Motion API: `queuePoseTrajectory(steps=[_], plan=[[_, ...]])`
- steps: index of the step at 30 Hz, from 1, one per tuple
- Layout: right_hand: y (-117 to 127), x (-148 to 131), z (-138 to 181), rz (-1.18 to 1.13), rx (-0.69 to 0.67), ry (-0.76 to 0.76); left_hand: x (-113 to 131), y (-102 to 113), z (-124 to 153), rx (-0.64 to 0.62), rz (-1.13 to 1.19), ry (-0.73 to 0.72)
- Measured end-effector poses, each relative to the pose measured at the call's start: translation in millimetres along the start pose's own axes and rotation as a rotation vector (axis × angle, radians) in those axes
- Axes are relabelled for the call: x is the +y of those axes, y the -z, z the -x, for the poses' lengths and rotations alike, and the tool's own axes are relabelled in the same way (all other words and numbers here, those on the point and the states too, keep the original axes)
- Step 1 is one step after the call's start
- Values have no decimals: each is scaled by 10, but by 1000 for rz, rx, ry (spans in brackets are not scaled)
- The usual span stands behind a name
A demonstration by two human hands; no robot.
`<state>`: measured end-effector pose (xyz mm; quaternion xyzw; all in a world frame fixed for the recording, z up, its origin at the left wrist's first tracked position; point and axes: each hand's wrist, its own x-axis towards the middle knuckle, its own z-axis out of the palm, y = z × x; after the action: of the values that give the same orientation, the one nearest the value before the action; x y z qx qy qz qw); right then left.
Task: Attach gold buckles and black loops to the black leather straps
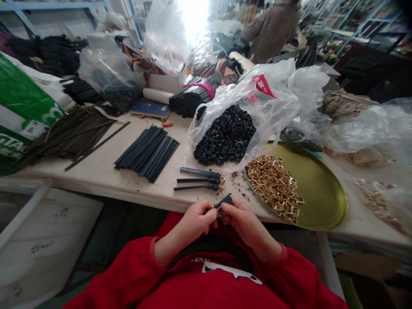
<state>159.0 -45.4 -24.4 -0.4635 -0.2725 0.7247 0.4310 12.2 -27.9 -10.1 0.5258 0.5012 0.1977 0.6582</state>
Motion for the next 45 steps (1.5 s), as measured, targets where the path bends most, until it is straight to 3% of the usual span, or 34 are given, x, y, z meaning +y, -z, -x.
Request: queuePoseTrajectory(steps=[5,10,13,21,26,29,32,35,38,41,45], plan=[[-7,14,-13,168,28,48,-13,-13,-5,27,20,20],[2,97,1,874,273,528,-84,-40,-6,81,-9,-30],[-3,121,23,1036,278,681,-118,-42,-3,135,-109,-81],[-8,-34,87,537,72,250,-12,10,124,34,-183,-104],[-46,-52,80,581,21,307,16,66,43,86,-224,-98],[-15,-144,36,697,-62,318,36,100,-44,146,-257,-116],[82,-350,-133,852,-145,339,75,145,-114,128,-327,-232],[216,-570,-496,1038,53,504,98,216,-196,117,-332,-252],[312,-686,-933,1435,267,620,78,290,-292,144,-202,-192],[342,-681,-1225,1742,276,543,40,337,-363,120,-81,-141],[366,-594,-1276,1757,246,534,11,336,-397,119,-14,-102]])
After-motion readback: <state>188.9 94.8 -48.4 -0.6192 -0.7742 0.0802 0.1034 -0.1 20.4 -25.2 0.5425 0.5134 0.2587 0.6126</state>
